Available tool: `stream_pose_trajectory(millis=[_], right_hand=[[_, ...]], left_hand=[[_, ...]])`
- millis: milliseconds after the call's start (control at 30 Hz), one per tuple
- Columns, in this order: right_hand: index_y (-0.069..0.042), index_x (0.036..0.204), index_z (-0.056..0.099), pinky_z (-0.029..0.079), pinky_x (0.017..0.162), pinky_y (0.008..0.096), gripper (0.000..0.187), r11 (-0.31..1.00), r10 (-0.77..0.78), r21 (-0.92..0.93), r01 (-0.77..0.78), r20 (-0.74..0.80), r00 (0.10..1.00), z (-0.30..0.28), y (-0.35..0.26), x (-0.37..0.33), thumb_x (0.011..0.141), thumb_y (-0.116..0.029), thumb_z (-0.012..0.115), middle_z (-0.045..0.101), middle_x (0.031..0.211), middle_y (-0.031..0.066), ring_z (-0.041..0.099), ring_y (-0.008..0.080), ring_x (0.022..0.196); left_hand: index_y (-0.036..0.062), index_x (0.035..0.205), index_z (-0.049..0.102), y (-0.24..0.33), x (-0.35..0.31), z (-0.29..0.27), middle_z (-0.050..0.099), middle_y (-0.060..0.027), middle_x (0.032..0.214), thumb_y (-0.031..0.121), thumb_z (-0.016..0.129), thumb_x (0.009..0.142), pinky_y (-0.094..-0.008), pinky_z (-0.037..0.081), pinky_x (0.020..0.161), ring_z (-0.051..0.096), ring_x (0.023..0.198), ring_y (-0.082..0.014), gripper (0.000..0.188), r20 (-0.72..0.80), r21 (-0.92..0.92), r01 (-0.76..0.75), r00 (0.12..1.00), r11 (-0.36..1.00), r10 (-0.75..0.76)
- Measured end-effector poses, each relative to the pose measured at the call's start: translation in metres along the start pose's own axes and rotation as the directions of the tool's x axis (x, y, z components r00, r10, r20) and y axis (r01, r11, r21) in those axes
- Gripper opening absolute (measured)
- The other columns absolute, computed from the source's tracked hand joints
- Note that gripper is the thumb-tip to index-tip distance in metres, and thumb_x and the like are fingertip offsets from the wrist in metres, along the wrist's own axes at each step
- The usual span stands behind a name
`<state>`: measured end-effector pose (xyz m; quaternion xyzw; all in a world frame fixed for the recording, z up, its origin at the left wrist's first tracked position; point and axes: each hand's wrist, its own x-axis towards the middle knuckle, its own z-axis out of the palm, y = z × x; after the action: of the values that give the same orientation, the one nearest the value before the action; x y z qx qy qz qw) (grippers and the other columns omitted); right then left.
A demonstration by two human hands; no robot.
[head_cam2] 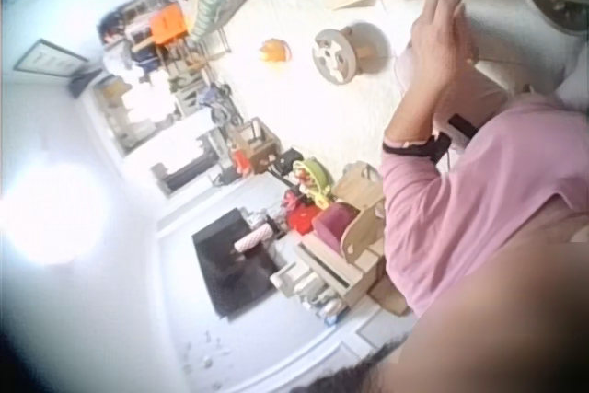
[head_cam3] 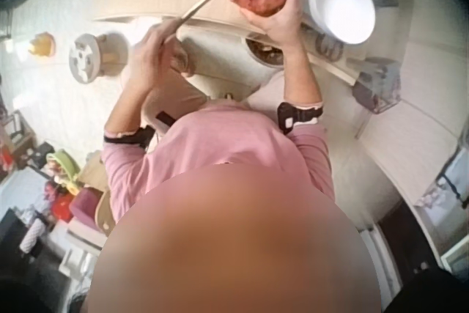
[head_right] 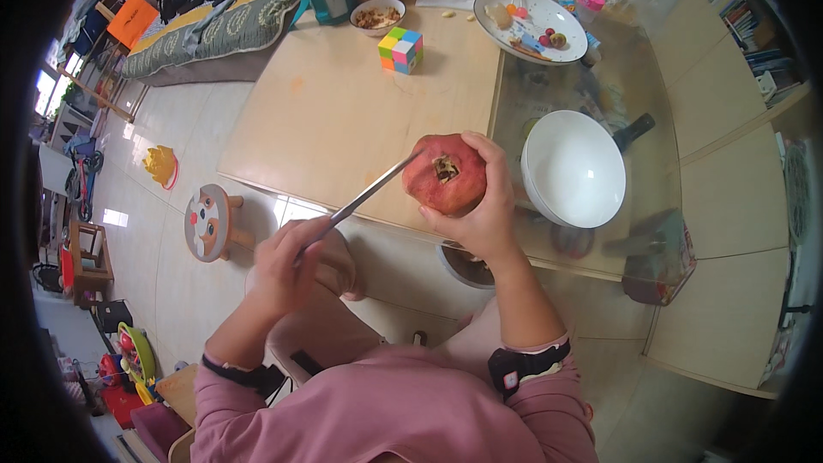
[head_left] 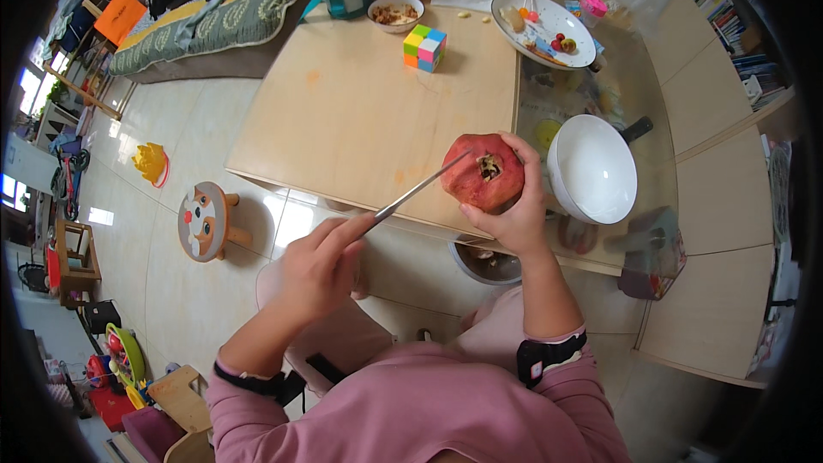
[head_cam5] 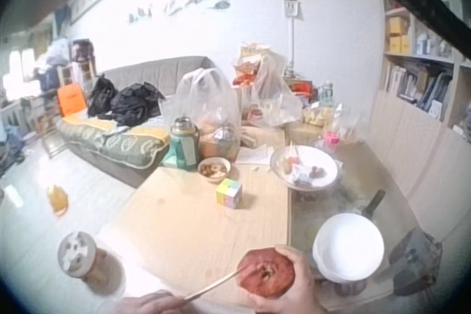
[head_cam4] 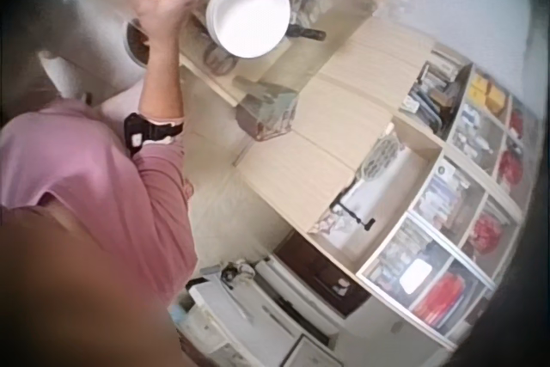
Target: The person uses a knife to cut and remove the crown of a pomegranate while seated on the floor. They repeatedly insert the knife into the top of the fruit and pull out pieces of the crown.
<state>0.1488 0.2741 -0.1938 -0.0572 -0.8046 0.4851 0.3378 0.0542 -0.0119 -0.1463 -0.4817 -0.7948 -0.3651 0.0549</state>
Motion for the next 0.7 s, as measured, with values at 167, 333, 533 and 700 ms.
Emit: stream_pose_trajectory(millis=[167, 333, 533, 700], right_hand=[[-0.006, 0.140, 0.047, 0.045, 0.109, 0.0426, 0.093, 0.993, -0.114, -0.029, 0.113, -0.047, 0.992, 0.006, 0.000, 0.002, 0.059, -0.011, 0.090, 0.052, 0.140, 0.0174, 0.055, 0.0315, 0.128], [-0.006, 0.142, 0.045, 0.041, 0.114, 0.0434, 0.093, 0.976, -0.184, -0.121, 0.181, -0.016, 0.983, 0.006, -0.006, 0.003, 0.059, -0.009, 0.087, 0.049, 0.145, 0.0196, 0.051, 0.0327, 0.133], [-0.007, 0.140, 0.049, 0.042, 0.112, 0.0445, 0.090, 0.952, -0.241, -0.200, 0.232, -0.019, 0.970, 0.006, -0.010, 0.003, 0.059, -0.011, 0.088, 0.050, 0.144, 0.0206, 0.052, 0.0347, 0.133], [-0.009, 0.138, 0.052, 0.046, 0.108, 0.0461, 0.090, 0.935, -0.268, -0.253, 0.250, -0.039, 0.963, 0.007, -0.013, 0.002, 0.057, -0.010, 0.090, 0.052, 0.142, 0.0202, 0.054, 0.0366, 0.129]], left_hand=[[0.0102, 0.120, 0.074, 0.007, -0.023, -0.038, 0.069, -0.0065, 0.096, -0.002, 0.069, 0.076, -0.0331, 0.051, 0.054, 0.065, 0.065, -0.0220, 0.046, 0.037, 0.215, -0.116, 0.993, 0.970, 0.110], [0.0092, 0.121, 0.074, 0.018, -0.022, -0.045, 0.068, -0.0062, 0.095, -0.001, 0.069, 0.068, -0.0320, 0.049, 0.053, 0.063, 0.065, -0.0201, 0.054, 0.058, 0.275, -0.161, 0.987, 0.948, 0.151], [0.0084, 0.121, 0.073, 0.024, -0.023, -0.046, 0.067, -0.0064, 0.094, 0.000, 0.069, 0.068, -0.0322, 0.049, 0.053, 0.063, 0.064, -0.0201, 0.054, 0.058, 0.281, -0.146, 0.989, 0.949, 0.135], [0.0082, 0.121, 0.073, 0.027, -0.021, -0.046, 0.067, -0.0064, 0.095, 0.000, 0.070, 0.068, -0.0320, 0.048, 0.052, 0.063, 0.064, -0.0199, 0.054, 0.074, 0.296, -0.132, 0.991, 0.946, 0.115]])
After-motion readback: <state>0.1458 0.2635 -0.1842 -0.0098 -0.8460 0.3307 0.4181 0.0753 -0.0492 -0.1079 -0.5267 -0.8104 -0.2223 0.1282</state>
